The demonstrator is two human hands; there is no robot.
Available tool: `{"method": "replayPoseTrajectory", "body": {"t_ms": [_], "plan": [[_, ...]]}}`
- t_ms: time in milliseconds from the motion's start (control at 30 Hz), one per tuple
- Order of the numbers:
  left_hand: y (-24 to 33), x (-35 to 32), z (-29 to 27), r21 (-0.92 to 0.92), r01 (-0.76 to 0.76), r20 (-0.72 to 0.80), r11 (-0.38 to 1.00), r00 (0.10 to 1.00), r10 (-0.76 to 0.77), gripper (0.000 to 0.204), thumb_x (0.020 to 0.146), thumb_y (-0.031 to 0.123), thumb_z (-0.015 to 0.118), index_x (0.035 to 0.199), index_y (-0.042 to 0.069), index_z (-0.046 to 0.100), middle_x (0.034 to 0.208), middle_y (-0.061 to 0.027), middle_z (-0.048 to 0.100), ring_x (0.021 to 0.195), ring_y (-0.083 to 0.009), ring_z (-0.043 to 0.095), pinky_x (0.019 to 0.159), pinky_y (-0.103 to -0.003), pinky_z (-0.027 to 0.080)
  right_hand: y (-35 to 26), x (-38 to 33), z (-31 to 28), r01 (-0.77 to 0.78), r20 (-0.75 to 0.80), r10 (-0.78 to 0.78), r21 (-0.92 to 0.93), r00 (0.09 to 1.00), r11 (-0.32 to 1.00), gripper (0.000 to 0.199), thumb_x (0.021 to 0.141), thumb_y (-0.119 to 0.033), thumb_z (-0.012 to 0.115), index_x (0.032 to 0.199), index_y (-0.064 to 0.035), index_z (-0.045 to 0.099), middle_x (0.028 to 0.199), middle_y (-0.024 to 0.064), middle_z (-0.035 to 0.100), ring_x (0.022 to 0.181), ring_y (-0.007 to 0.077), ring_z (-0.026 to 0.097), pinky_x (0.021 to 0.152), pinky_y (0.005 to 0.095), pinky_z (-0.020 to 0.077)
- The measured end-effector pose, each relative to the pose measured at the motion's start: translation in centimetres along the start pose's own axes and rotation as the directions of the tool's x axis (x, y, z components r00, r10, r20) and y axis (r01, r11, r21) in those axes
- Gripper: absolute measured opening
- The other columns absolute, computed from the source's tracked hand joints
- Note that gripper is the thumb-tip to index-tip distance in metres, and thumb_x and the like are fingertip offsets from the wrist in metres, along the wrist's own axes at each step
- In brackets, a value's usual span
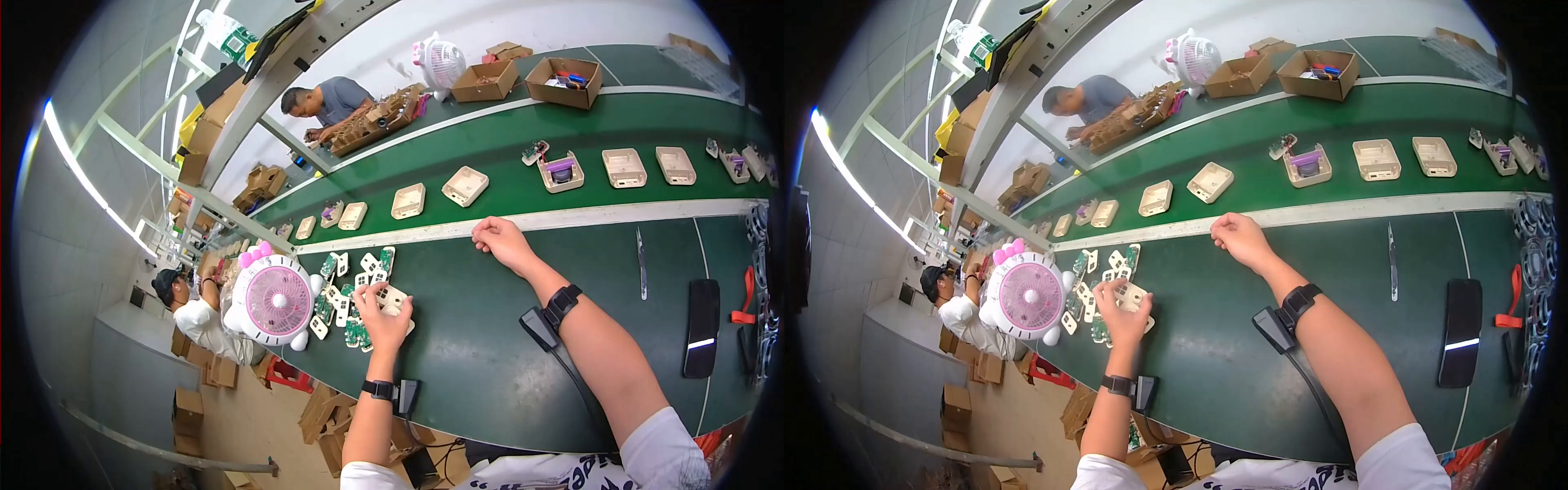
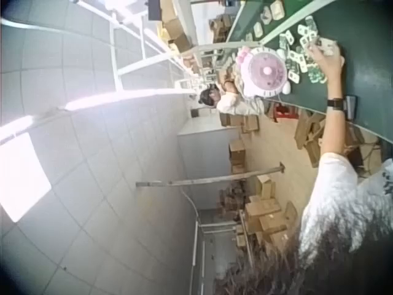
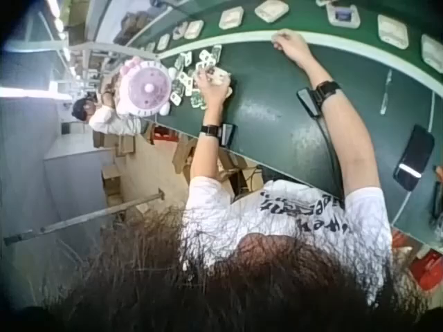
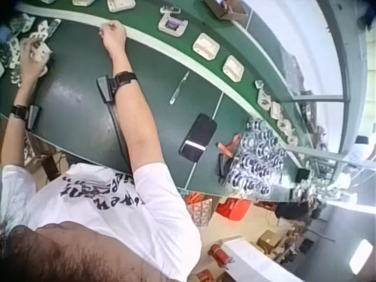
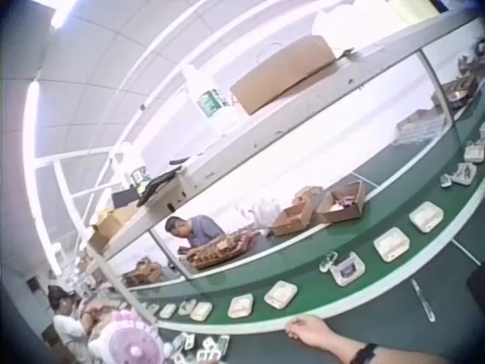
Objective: The person picks up a circuit board and a plastic housing, then connects the wires from the housing to the board by hand. They then press the circuit board into the housing and set the assembled unit back onto the conveyor belt.
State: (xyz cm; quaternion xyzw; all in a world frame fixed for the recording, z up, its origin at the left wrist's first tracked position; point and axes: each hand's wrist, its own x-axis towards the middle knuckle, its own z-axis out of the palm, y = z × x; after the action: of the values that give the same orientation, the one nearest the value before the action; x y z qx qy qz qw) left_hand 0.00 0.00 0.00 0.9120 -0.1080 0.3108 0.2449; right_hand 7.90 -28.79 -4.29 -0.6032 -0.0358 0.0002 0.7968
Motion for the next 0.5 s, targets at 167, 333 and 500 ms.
{"method": "replayPoseTrajectory", "body": {"t_ms": [167,333,500], "plan": [[3.3,2.7,0.9,-0.276,0.066,-0.053,0.959,0.995,-0.083,0.055,0.067,0.006,0.087,0.113,0.005,0.057,0.119,-0.0137,0.045,0.099,-0.0228,0.059,0.082,-0.034,0.055,-0.4,0.0,-0.5,-0.009,-0.011,0.009,-0.04,1.0,0.999,0.013,0.095,-0.011,0.058,0.1,-0.0006,0.064,0.091,0.0055,0.067,0.079,0.0114,0.062,0.073,0.0256,0.0521],[6.2,6.1,2.6,-0.819,0.28,0.188,0.5,0.956,-0.227,0.051,0.084,-0.006,0.076,0.126,0.005,0.049,0.116,-0.0065,0.055,0.101,-0.0116,0.057,0.082,-0.028,0.053,-0.8,0.1,0.0,-0.032,0.069,0.034,-0.029,0.997,0.999,0.023,0.099,-0.022,0.06,0.106,-0.0004,0.065,0.095,0.0073,0.068,0.083,0.0134,0.065,0.076,0.0263,0.0534],[7.2,6.6,7.1,-0.922,0.358,0.33,0.15,0.926,-0.182,0.037,0.097,0.005,0.063,0.132,0.003,0.05,0.122,-0.0046,0.054,0.102,-0.0132,0.058,0.085,-0.03,0.051,-1.9,-0.7,1.0,-0.184,0.261,0.138,0.161,0.955,0.97,0.041,0.105,-0.037,0.051,0.119,-0.0007,0.061,0.107,0.012,0.068,0.09,0.0188,0.069,0.08,0.0302,0.0562]]}}
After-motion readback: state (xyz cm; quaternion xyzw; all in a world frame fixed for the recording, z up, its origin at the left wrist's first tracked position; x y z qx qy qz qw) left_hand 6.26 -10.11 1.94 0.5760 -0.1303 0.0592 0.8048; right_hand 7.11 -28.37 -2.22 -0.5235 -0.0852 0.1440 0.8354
